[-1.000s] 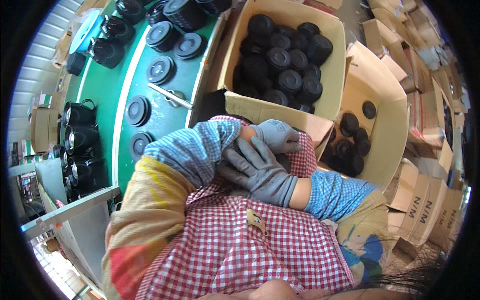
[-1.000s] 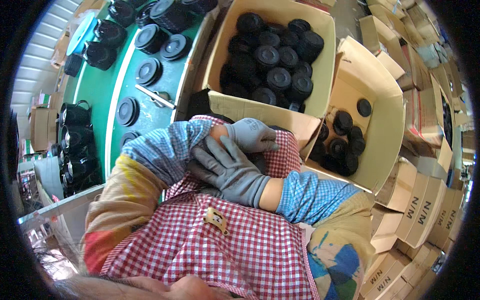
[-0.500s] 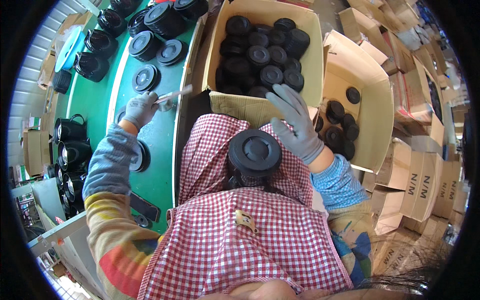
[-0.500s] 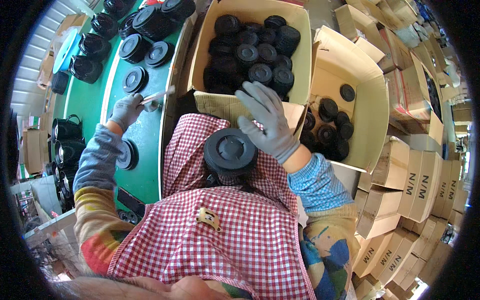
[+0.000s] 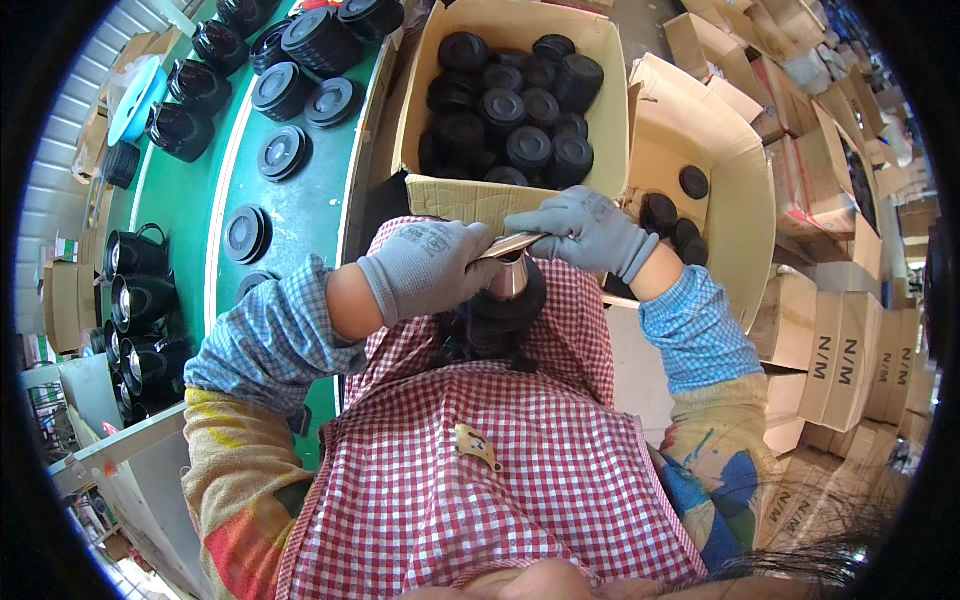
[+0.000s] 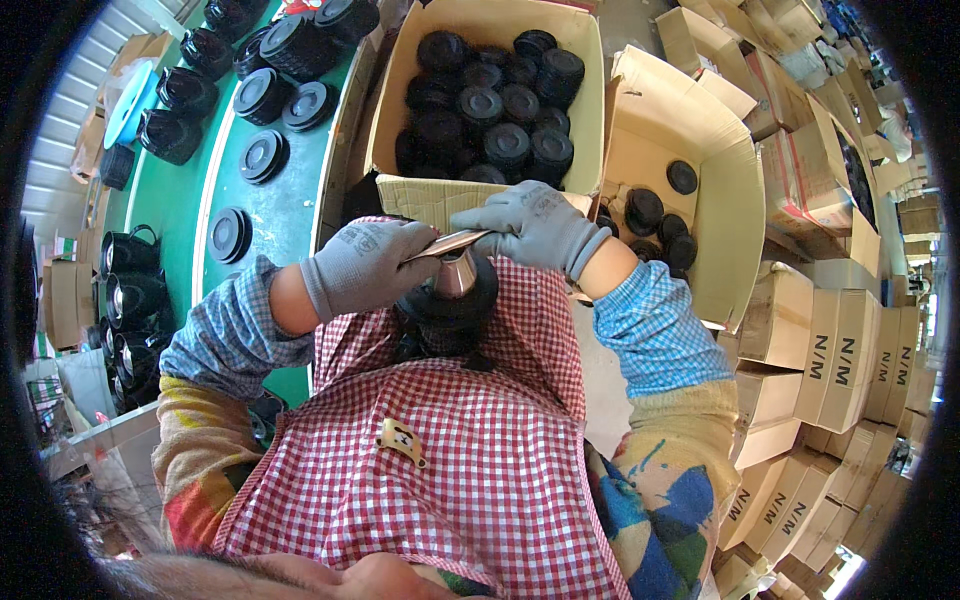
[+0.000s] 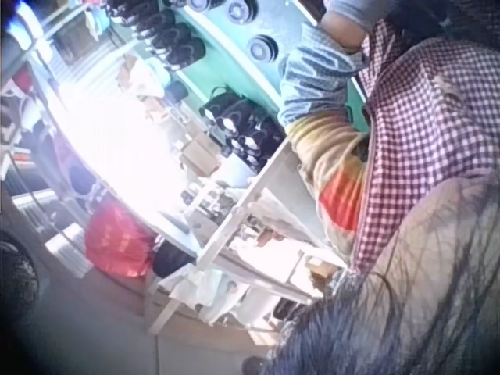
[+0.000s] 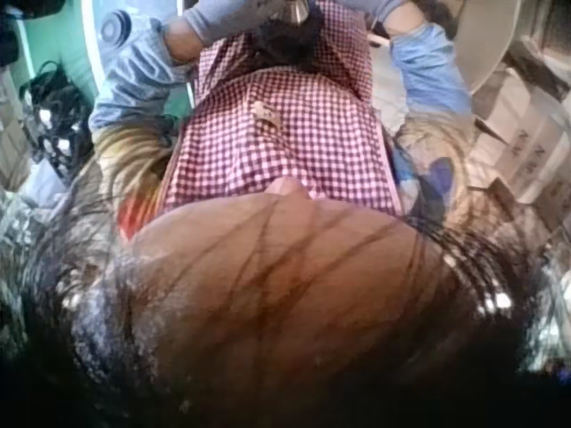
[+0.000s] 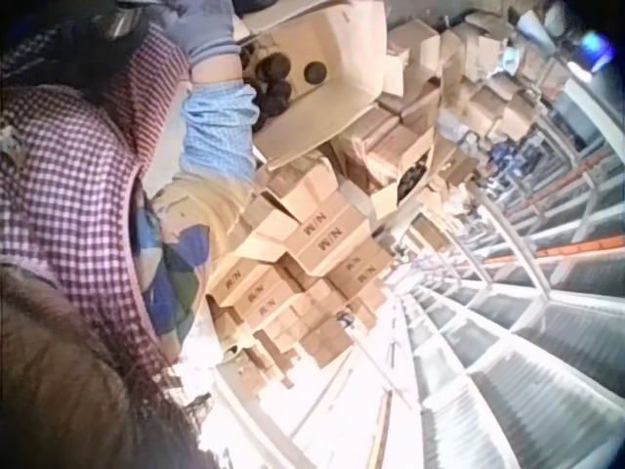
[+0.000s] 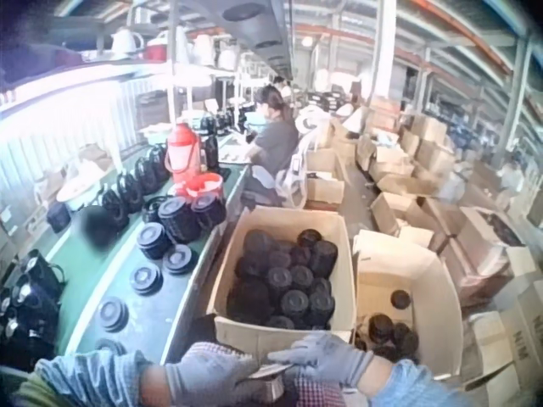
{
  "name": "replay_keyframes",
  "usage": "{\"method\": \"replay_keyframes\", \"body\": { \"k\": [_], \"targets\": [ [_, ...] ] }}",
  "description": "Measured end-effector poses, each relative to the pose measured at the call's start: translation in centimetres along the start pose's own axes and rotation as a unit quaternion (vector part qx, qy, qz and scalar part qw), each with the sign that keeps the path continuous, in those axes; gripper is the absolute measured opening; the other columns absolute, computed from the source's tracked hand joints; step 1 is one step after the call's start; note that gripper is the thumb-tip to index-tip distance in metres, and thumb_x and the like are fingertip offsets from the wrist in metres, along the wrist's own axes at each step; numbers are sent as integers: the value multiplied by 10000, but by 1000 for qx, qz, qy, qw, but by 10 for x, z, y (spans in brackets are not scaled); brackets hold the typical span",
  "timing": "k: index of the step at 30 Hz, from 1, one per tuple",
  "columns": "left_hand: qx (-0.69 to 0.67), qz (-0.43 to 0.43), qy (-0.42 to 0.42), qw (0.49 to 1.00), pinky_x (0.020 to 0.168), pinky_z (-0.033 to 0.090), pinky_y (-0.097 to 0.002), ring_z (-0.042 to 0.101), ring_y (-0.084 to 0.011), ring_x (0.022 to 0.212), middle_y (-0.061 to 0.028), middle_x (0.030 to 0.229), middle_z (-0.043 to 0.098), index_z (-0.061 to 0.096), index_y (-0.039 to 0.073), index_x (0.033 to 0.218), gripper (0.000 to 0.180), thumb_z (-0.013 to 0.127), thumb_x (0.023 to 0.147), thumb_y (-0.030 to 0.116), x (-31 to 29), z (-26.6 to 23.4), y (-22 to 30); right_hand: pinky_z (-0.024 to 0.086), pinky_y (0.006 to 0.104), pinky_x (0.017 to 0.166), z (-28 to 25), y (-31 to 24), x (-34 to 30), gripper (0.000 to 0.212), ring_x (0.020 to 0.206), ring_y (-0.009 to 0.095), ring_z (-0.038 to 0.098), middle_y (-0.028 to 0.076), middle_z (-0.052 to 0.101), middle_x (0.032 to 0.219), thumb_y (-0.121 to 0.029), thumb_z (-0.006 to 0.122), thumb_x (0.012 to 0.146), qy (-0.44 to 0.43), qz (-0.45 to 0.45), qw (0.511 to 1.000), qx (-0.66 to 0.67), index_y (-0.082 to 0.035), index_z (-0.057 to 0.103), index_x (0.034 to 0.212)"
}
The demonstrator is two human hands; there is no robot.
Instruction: The person repeatedly picks up black pot lids from a cardboard box, places them on a green workbench, and uses a metal tool to press or adjust the center of each lid. Finished lids are placed back into the box. The process is repeated for multiple lids.
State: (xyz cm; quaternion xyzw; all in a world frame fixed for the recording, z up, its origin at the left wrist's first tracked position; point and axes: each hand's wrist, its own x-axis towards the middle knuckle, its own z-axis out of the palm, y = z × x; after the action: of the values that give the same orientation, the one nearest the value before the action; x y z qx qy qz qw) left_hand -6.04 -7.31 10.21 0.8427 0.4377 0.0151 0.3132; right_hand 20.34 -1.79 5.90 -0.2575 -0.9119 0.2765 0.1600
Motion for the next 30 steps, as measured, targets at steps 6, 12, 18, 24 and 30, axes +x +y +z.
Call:
{"method": "replay_keyframes", "body": {
  "k": [6, 12, 18, 24, 30],
  "targets": [
    [-83, -64, -48, 993, 714, 527, -504, 683, -445, 833, -255, 864, 663, 542, -5, 1102, 260, 563, 984, 226, 2, -2, 29, 517, 429, 836, 18, 25, 0, 353, 921, 301, 658, 76, 731, 996, -292, 755, 872, 15, -40, 998, 51, -204, 742, 1213],
    [-110, -90, -45, 989, 707, 521, -523, 678, -456, 827, -260, 914, 666, 502, -1, 1144, 270, 548, 1000, 222, 6, 11, 41, 519, 437, 884, 10, 28, 0, 360, 922, 308, 664, 63, 737, 983, -211, 744, 850, -69, -41, 997, 22, -221, 735, 1211],
    [-165, -79, -24, 983, 662, 539, -476, 703, -379, 759, -216, 875, 678, 511, -6, 1147, 310, 497, 1070, 294, 1, 10, 37, 528, 441, 857, 13, 37, 16, 326, 962, 319, 686, 82, 742, 1014, -290, 715, 857, -126, -44, 991, 26, -226, 722, 1177],
    [-128, -81, -113, 982, 658, 528, -443, 678, -335, 716, -183, 847, 656, 523, 27, 1141, 387, 479, 1079, 406, 19, -2, 35, 530, 402, 825, -9, 35, 50, 420, 933, 295, 705, 56, 751, 999, -431, 738, 856, -395, -5, 918, 37, -222, 714, 1220],
    [-124, -14, -89, 988, 676, 551, -450, 700, -337, 730, -157, 786, 664, 600, 54, 1047, 297, 544, 1038, 345, 24, 6, -6, 520, 414, 897, 15, 39, 24, 689, 1016, 340, 689, 131, 719, 1126, -432, 718, 876, -286, 59, 939, 181, -249, 495, 1502]
  ]
}}
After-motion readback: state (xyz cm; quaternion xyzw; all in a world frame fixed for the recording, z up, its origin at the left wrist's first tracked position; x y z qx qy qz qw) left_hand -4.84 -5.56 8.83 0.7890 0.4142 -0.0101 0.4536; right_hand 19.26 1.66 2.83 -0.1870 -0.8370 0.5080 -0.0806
